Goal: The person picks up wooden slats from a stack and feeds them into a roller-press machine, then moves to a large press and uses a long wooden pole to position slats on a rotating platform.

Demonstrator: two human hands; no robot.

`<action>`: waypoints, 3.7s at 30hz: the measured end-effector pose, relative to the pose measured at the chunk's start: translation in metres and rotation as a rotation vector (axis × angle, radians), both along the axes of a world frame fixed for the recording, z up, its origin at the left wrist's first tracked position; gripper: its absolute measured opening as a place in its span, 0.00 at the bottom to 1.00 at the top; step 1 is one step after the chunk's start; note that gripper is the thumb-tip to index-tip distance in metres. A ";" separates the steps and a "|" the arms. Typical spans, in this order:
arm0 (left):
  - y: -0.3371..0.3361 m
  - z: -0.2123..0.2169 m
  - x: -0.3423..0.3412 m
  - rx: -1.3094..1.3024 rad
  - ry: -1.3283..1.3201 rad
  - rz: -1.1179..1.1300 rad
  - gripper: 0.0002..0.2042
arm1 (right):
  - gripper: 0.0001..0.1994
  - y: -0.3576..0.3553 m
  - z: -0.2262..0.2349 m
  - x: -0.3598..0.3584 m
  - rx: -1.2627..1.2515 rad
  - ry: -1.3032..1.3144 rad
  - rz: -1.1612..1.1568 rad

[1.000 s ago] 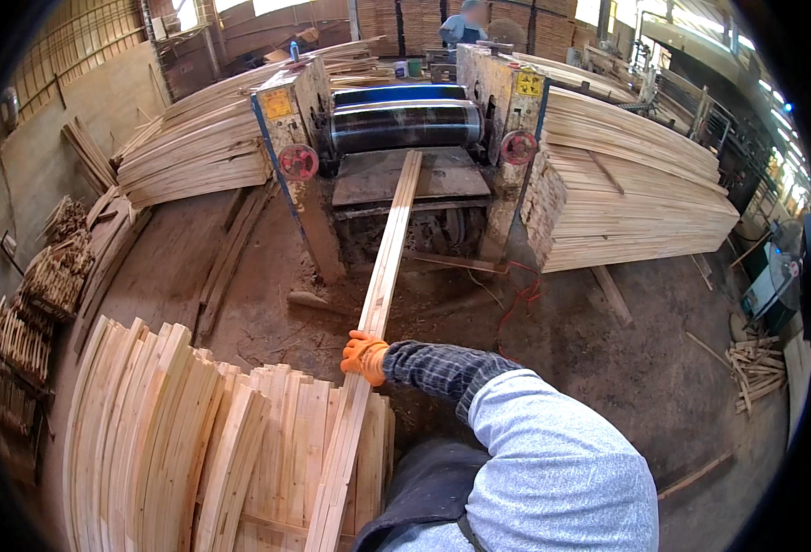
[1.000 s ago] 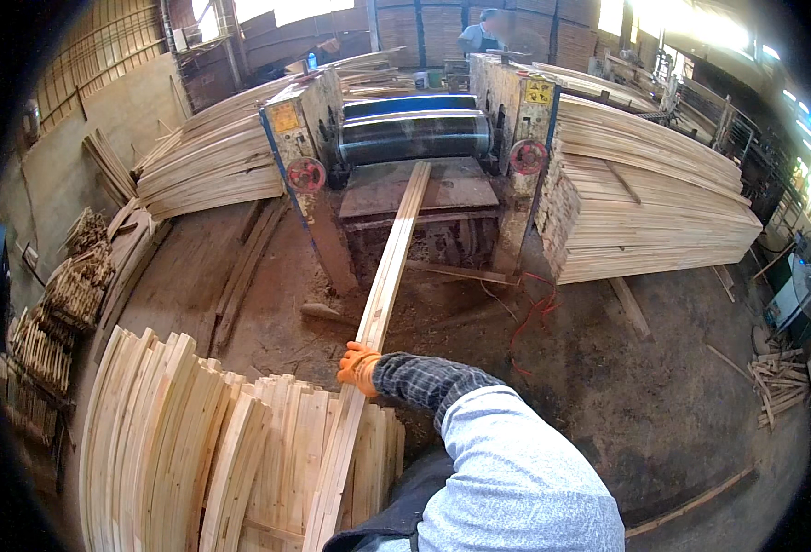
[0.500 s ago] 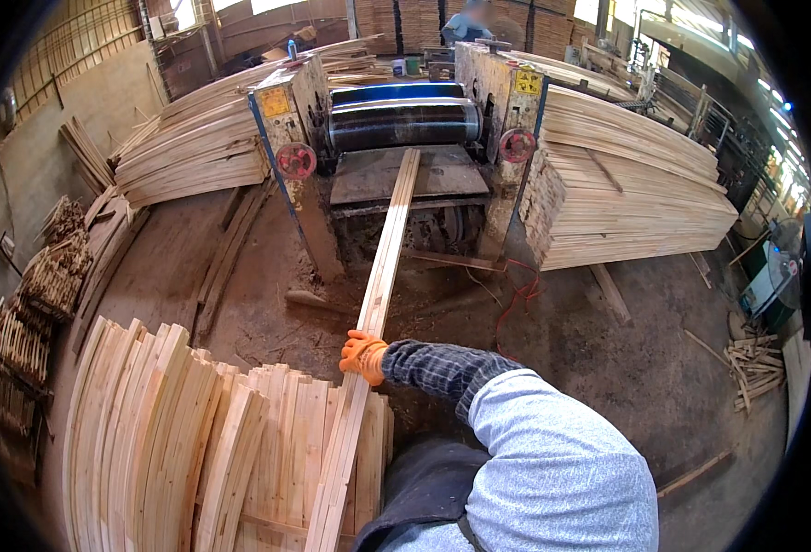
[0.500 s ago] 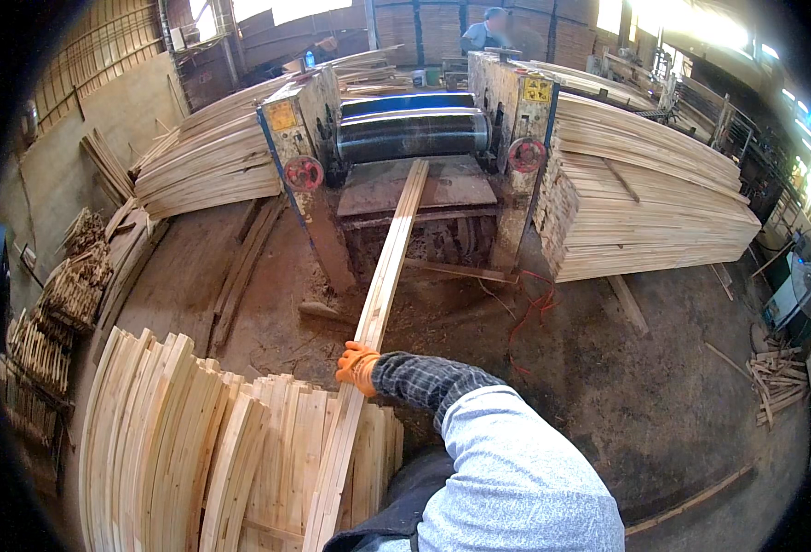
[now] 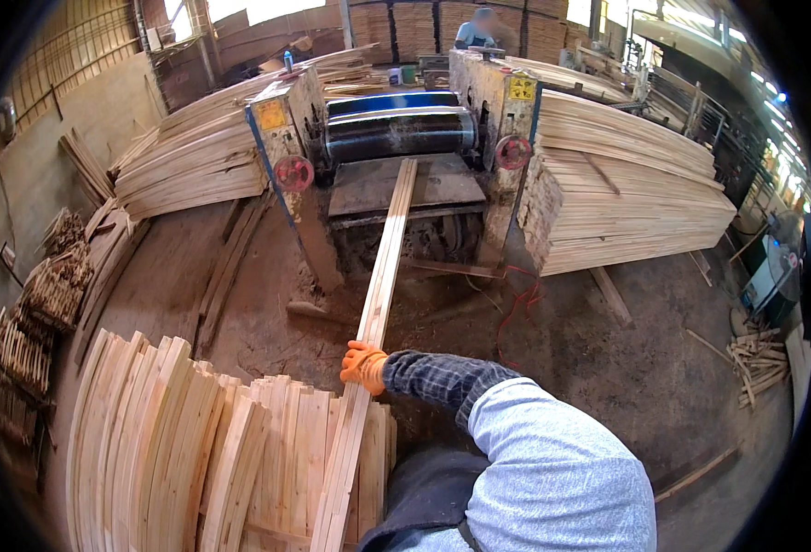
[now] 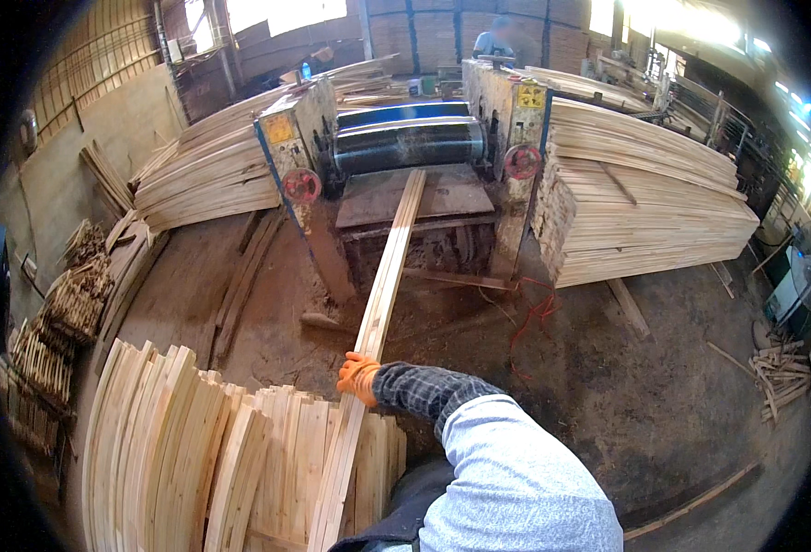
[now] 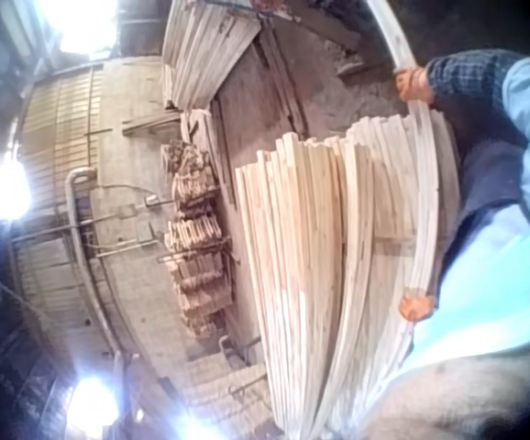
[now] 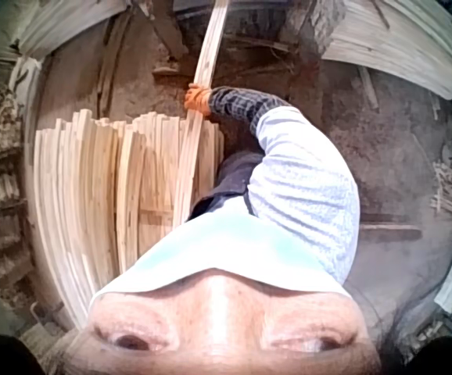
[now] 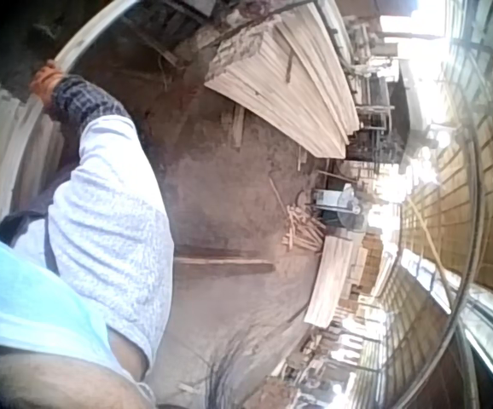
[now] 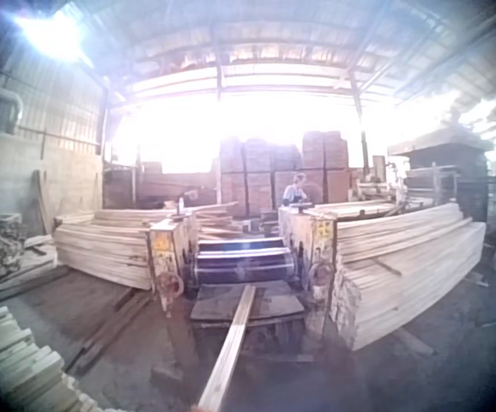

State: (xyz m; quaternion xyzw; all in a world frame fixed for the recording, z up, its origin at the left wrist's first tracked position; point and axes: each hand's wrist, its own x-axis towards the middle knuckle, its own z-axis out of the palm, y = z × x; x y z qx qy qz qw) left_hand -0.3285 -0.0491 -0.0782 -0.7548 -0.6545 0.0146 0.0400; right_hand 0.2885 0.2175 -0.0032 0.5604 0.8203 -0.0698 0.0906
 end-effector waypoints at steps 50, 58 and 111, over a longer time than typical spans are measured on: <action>-0.095 0.015 -0.054 -0.078 0.133 0.127 0.16 | 0.33 0.005 0.005 0.018 0.006 0.031 0.093; -0.093 0.025 0.001 -0.348 0.166 0.181 0.38 | 0.33 -0.001 0.010 0.082 -0.060 -0.037 0.094; -0.086 -0.002 0.059 0.094 0.190 0.146 0.17 | 0.28 0.008 0.012 0.100 -0.025 -0.003 0.107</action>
